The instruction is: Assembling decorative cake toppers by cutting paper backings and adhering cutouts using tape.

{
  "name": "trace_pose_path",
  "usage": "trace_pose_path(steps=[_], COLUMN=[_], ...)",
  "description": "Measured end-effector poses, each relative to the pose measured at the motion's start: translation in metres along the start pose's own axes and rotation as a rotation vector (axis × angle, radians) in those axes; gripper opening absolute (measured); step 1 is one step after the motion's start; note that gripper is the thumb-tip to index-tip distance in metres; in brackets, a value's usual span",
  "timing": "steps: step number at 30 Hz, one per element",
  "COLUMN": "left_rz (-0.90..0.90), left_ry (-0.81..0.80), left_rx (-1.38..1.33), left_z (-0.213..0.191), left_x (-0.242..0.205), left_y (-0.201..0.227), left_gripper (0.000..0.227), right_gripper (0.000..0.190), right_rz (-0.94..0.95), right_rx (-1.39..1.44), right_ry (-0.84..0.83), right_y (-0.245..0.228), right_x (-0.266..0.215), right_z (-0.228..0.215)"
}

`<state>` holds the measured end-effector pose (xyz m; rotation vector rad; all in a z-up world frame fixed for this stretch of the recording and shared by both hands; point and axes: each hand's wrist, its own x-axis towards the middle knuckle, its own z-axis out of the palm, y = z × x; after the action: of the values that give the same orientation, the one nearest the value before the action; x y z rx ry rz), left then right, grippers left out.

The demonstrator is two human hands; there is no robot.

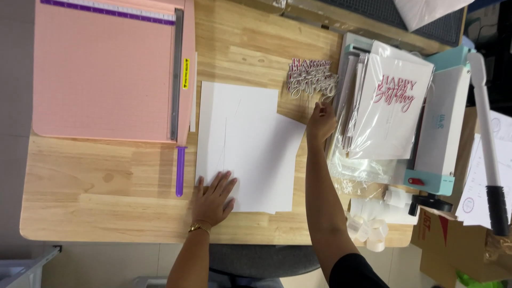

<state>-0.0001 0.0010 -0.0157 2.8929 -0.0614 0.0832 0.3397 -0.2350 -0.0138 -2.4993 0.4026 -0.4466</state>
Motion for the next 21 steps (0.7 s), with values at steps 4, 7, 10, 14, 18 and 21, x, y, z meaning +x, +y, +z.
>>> trace_pose_path(steps=[4,7,10,14,18,21], left_rz=[0.021,0.033,0.038,0.031,0.032,0.046], left_ry=[-0.023,-0.043,-0.090,-0.122,-0.135,-0.147], left_rx=[0.010,0.009,-0.031,-0.037,-0.053,-0.026], left_z=[0.006,0.007,0.009,0.015,0.018,0.017], left_x=[-0.003,-0.005,-0.006,-0.007,-0.006,-0.007], left_y=[-0.003,-0.005,-0.005,-0.006,-0.007,-0.007], left_gripper=[0.064,0.065,0.065,0.066,0.068,0.069], right_gripper=[0.012,0.010,0.011,0.015,0.015,0.014], right_rz=[-0.062,-0.152,-0.132,0.095,0.090,0.039], right_rx=[0.118,0.144,0.123,0.114,0.029,-0.093], right_ry=[0.068,0.162,0.153,0.109,0.166,0.176], right_y=[-0.001,0.004,-0.002,0.004,-0.003,-0.008], right_x=[-0.042,-0.105,-0.185,-0.272,-0.299,-0.300], right_z=[-0.025,-0.047,-0.065,-0.050,-0.035,-0.037])
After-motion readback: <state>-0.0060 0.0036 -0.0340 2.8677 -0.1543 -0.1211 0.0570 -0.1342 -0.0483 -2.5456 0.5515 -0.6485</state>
